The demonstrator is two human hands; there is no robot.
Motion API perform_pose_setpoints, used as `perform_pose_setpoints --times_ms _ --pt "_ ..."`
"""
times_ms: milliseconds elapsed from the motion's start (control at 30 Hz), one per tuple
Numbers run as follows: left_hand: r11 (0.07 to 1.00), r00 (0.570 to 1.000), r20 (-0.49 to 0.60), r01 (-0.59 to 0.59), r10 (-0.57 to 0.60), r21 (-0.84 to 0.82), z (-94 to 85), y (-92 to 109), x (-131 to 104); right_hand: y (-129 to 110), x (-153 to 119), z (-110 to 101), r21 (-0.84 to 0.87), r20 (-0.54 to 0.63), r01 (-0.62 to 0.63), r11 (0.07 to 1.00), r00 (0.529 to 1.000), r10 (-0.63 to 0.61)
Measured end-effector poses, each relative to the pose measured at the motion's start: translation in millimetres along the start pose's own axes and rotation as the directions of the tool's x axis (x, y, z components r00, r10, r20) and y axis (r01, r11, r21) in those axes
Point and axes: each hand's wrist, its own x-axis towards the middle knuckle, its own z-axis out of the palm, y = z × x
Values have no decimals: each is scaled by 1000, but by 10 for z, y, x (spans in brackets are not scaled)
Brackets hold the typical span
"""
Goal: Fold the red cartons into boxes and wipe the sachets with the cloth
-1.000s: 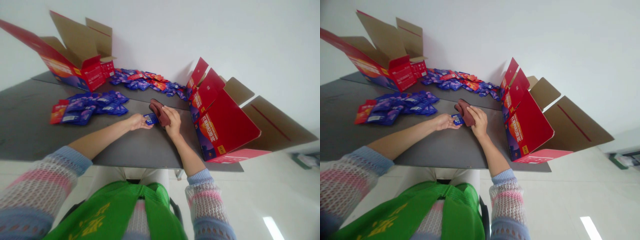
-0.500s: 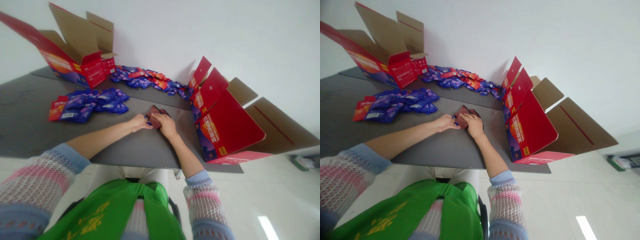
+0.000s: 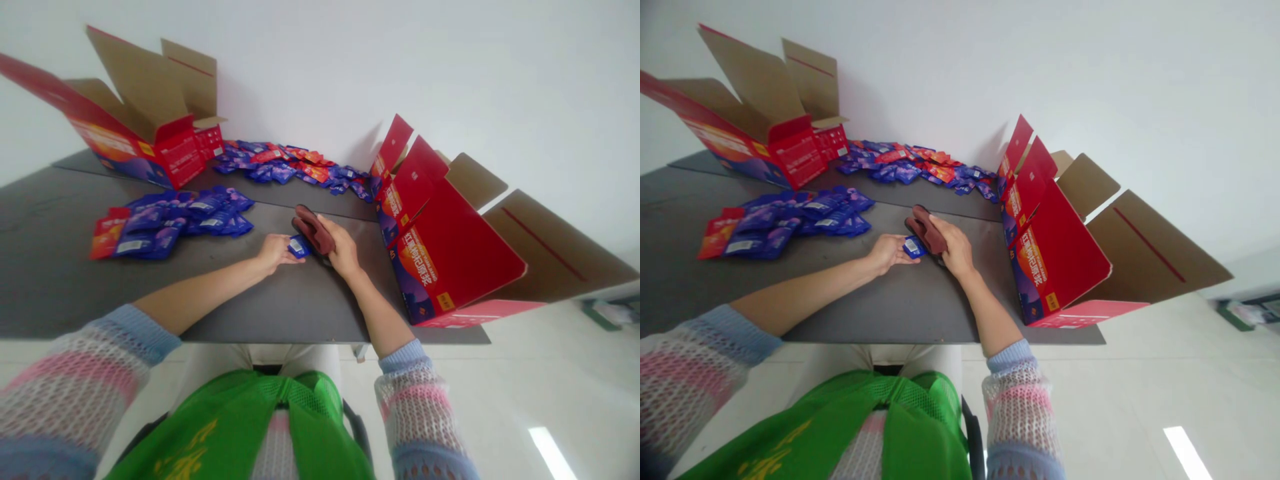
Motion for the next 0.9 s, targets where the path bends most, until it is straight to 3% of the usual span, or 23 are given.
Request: perform_pose_setpoints --times_ms 100,200,333,533,633,733,800,900 --pt "1000 1000 -28 -8 7 -21 25 9 -26 -173 4 112 -27 179 65 997 982 -60" --pt "999 998 -58 10 -13 -38 35 -5 -33 -254 19 207 -97 291 65 993 956 -34" --pt "999 1000 9 10 -9 -51 17 -41 0 -149 41 210 -207 256 -24 978 964 77" --pt "995 993 59 99 -98 -19 -11 20 18 230 25 109 -277 112 -188 942 968 226" --pt "993 991 69 118 -116 -20 -22 50 8 331 6 66 -173 28 -164 971 985 171" --pt "992 989 81 128 -125 -25 -41 44 24 275 10 53 -83 -20 -60 995 998 59" --pt "993 989 93 117 -115 -26 -52 29 45 170 23 76 -78 10 -9 997 1000 10" --pt "996 993 82 88 -86 -25 -56 5 76 8 43 139 -108 170 27 994 985 -8"
